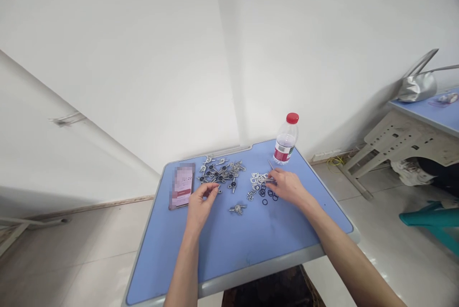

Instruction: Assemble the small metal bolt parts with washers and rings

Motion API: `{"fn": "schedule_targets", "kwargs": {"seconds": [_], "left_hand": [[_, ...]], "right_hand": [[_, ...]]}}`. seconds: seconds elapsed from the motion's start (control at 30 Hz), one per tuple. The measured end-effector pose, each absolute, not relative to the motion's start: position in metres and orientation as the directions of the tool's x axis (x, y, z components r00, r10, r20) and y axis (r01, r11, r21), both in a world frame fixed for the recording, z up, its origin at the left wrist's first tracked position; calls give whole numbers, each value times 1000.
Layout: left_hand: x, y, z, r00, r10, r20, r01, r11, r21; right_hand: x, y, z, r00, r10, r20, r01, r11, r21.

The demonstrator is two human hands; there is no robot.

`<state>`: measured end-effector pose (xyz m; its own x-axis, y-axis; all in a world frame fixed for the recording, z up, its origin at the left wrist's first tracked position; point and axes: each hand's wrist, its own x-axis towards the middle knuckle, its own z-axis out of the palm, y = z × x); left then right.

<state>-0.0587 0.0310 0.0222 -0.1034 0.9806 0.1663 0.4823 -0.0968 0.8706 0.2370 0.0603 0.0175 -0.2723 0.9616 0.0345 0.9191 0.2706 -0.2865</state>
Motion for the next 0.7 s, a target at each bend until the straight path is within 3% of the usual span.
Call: {"fn": "schedule_targets", "kwargs": {"seconds": [0.7], "left_hand": [[-57,29,26,-78,981,176,500,-115,858]], "right_hand": [[233,62,16,-221,975,-18,922,203,-330]]}}
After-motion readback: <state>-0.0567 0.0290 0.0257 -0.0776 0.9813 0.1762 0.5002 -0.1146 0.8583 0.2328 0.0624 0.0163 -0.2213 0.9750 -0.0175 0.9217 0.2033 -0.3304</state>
